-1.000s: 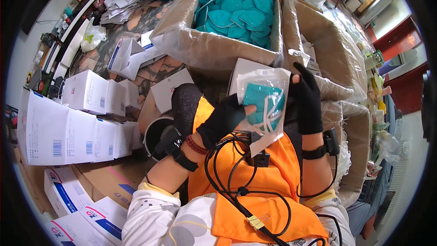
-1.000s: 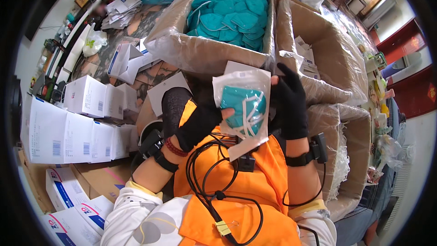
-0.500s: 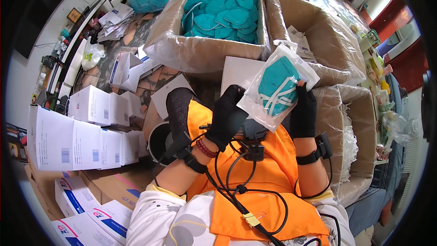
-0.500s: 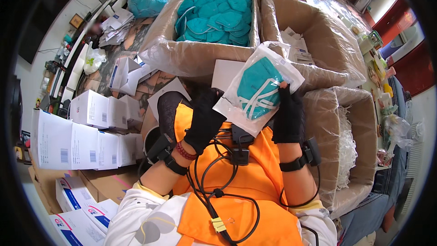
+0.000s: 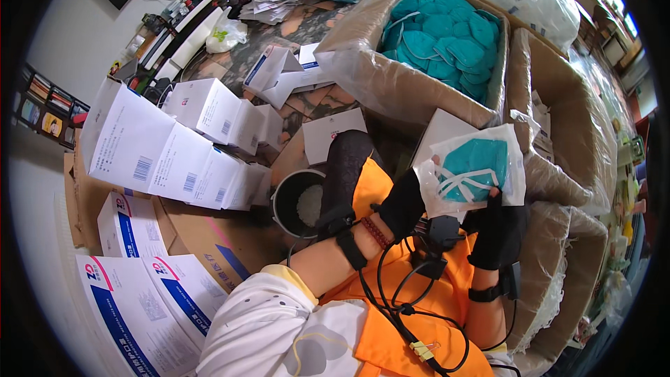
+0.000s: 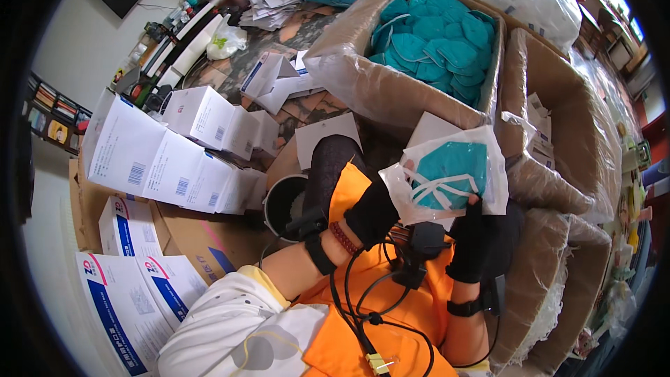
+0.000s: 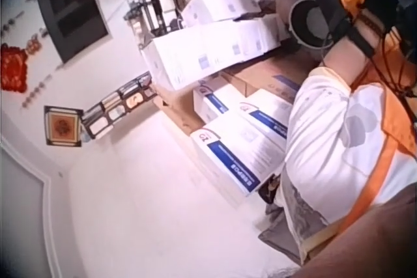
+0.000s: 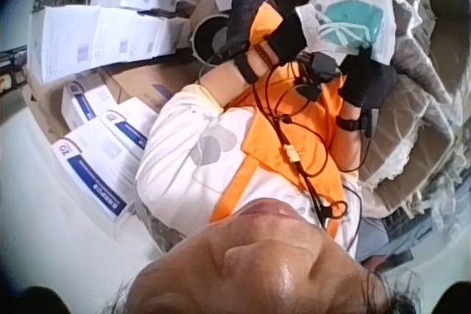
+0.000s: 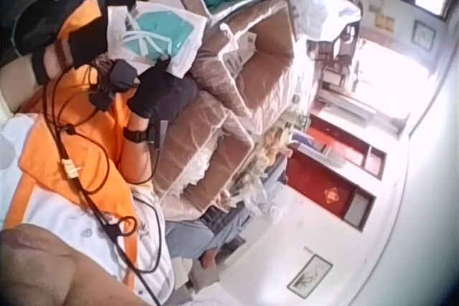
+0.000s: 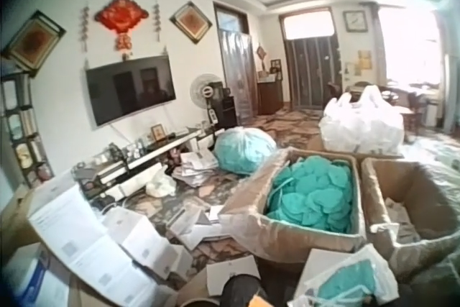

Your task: Packaging individual face masks into cardboard boxes.

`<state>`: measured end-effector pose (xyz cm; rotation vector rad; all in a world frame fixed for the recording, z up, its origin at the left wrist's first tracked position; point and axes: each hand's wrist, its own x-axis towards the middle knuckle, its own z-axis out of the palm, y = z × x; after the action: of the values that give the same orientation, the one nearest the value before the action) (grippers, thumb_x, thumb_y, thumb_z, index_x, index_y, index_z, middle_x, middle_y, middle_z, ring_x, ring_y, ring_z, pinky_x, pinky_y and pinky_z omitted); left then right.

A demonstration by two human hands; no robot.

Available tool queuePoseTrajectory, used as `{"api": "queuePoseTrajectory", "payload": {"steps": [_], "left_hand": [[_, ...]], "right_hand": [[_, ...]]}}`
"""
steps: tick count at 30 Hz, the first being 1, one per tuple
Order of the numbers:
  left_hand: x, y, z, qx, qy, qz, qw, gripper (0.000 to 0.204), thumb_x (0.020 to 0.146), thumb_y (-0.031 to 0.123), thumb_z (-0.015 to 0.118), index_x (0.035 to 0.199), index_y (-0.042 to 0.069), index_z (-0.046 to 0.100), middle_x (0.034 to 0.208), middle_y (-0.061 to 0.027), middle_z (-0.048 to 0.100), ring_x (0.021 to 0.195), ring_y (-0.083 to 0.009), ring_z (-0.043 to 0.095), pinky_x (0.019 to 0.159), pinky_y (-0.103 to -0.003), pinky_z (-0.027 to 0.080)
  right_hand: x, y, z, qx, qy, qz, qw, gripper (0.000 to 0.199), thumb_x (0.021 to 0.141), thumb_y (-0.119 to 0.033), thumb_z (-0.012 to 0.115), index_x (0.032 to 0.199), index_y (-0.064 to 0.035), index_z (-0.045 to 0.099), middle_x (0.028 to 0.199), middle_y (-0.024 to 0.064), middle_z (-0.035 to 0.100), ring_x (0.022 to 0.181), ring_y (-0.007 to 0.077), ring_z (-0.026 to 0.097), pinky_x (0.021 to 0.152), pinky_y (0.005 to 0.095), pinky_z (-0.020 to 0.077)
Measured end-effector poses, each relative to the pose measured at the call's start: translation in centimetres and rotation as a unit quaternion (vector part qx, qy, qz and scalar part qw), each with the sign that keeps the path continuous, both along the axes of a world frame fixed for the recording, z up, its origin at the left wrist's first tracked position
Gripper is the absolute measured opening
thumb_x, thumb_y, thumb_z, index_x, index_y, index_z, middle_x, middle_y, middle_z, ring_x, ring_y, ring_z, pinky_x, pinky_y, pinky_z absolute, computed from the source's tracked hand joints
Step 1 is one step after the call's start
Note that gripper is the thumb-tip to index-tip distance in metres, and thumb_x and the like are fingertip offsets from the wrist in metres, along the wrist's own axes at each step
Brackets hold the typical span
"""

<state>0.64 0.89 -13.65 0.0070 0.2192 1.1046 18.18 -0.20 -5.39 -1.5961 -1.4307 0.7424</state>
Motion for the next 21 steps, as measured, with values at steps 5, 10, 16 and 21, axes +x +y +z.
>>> {"api": "queuePoseTrajectory", "payload": {"steps": [5, 10, 16, 21], "left_hand": [[1.5, -0.9, -1.4, 0.110, 0.444, 0.185, 0.870, 0.018, 0.094, 0.017, 0.056, 0.104, 0.003, 0.062, 0.099, -0.0129, 0.064, 0.090, -0.0236, 0.063, 0.079, -0.035, 0.050], [0.9, -0.5, -1.0, 0.110, 0.513, 0.179, 0.832, 0.017, 0.093, 0.008, 0.057, 0.110, 0.004, 0.059, 0.101, -0.0046, 0.063, 0.090, -0.0144, 0.063, 0.080, -0.028, 0.052], [-0.9, -0.6, 1.0, 0.022, 0.322, 0.140, 0.936, 0.022, 0.090, 0.009, 0.060, 0.109, -0.001, 0.057, 0.096, -0.0086, 0.062, 0.091, -0.0166, 0.062, 0.080, -0.030, 0.052], [-2.3, 0.2, -0.7, 0.055, 0.538, 0.268, 0.797, 0.028, 0.086, -0.004, 0.057, 0.113, 0.002, 0.055, 0.096, -0.0083, 0.064, 0.084, -0.0152, 0.062, 0.075, -0.024, 0.052]], "right_hand": [[-0.4, 1.2, -1.3, -0.047, 0.078, -0.046, 0.995, 0.034, 0.094, -0.033, 0.064, 0.099, 0.0003, 0.062, 0.061, 0.0026, 0.056, 0.046, 0.0118, 0.053, 0.044, 0.0263, 0.0368], [0.2, 1.7, -2.9, -0.060, 0.168, -0.007, 0.984, 0.041, 0.094, -0.038, 0.062, 0.093, 0.0036, 0.064, 0.051, 0.0077, 0.057, 0.043, 0.0179, 0.057, 0.042, 0.0329, 0.0403], [3.8, 4.0, -1.8, 0.025, -0.187, -0.078, 0.979, 0.049, 0.097, -0.042, 0.056, 0.099, 0.0067, 0.064, 0.072, 0.0151, 0.066, 0.060, 0.0224, 0.061, 0.054, 0.0356, 0.0436], [14.9, 12.7, -6.6, 0.186, -0.173, -0.166, 0.953, 0.061, 0.093, -0.059, 0.054, 0.076, -0.0007, 0.067, 0.056, 0.0038, 0.050, 0.051, 0.0131, 0.046, 0.044, 0.0318, 0.0336]]}}
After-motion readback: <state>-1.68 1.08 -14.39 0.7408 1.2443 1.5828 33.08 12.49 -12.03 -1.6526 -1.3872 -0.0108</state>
